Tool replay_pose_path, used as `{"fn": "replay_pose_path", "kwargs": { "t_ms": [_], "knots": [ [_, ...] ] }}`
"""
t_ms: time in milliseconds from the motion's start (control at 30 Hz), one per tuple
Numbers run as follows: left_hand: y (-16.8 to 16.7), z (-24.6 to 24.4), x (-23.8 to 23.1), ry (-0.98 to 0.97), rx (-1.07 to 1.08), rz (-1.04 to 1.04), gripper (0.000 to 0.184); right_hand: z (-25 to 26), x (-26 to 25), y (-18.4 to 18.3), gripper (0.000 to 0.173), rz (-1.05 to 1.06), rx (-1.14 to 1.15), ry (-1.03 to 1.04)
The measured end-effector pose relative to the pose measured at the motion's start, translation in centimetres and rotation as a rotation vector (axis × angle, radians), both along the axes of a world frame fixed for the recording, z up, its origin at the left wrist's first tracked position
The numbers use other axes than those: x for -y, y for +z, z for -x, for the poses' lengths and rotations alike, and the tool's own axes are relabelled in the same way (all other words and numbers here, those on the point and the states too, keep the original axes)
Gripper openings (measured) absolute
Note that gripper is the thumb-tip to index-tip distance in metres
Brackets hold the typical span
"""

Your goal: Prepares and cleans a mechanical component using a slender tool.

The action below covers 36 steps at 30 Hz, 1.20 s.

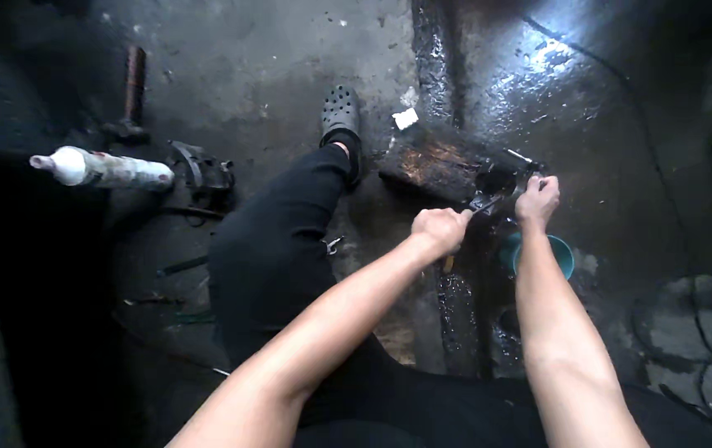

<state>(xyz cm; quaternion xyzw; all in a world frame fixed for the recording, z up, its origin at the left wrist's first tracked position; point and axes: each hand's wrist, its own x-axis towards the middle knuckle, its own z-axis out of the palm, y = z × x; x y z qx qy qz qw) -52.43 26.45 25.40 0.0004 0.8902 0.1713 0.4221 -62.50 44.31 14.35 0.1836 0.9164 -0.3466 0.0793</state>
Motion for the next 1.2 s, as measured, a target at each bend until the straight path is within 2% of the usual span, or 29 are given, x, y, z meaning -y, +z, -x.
{"fn": "replay_pose_path", "kwargs": {
  "t_ms": [67,133,167,233,300,400,433,500,600,667,767,833,933,967,1033,1067,1200],
  "knots": [
    [2.7,0.2,0.3,-0.019,0.032,0.03,0.054,0.0,0.0,-0.1,0.04,0.002,0.008,0.002],
    [8.0,1.2,0.3,-0.083,0.026,0.077,0.026,0.1,0.1,0.1,0.042,-0.001,0.01,0.01],
    [10.6,1.6,0.6,-0.12,-0.002,0.097,0.018,-0.1,0.1,0.1,0.045,-0.01,0.006,0.013],
    [14.5,2.6,2.0,-0.163,-0.138,0.107,0.013,-0.5,-0.3,0.4,0.055,-0.02,-0.04,0.014],
    [16.3,3.2,4.2,-0.14,-0.294,0.069,0.013,-2.0,-1.4,0.2,0.058,-0.056,-0.153,0.028],
    [15.0,4.0,8.0,-0.052,-0.426,0.012,0.022,-4.4,-3.4,0.8,0.044,-0.137,-0.273,-0.095],
    [14.7,4.2,8.9,-0.039,-0.418,0.022,0.021,-5.2,-4.1,1.0,0.039,-0.167,-0.222,-0.153],
    [15.0,4.4,10.0,-0.05,-0.395,0.022,0.019,-7.6,-6.2,0.8,0.039,-0.167,0.05,-0.255],
    [15.5,5.0,11.4,-0.031,-0.403,-0.055,0.02,-9.2,-8.9,-2.0,0.042,0.052,0.401,-0.372],
    [15.6,5.0,12.0,-0.012,-0.407,-0.056,0.018,-10.0,-9.4,-3.3,0.044,0.152,0.505,-0.467],
    [15.2,4.8,12.8,-0.014,-0.373,-0.025,0.014,-10.3,-9.6,-5.3,0.045,0.166,0.475,-0.53],
    [14.8,4.7,13.2,-0.018,-0.339,-0.003,0.013,-10.1,-8.5,-5.1,0.047,0.396,0.42,-0.653],
    [14.5,4.9,13.2,-0.034,-0.302,0.036,0.016,-10.3,-8.2,-4.8,0.028,0.892,0.283,-0.805],
    [14.4,5.1,13.0,-0.043,-0.298,0.05,0.017,-10.4,-8.7,-4.7,0.028,1.065,0.238,-0.823],
    [14.5,5.5,12.4,-0.057,-0.303,0.076,0.019,-9.9,-9.5,-3.6,0.047,1.355,0.205,-0.73],
    [14.6,5.7,12.1,-0.059,-0.31,0.077,0.018,-9.4,-9.3,-2.4,0.053,1.393,0.214,-0.631],
    [15.2,5.9,11.0,-0.076,-0.327,0.036,0.018,-5.9,-6.2,4.1,0.055,1.226,0.26,-0.316]
  ]
}}
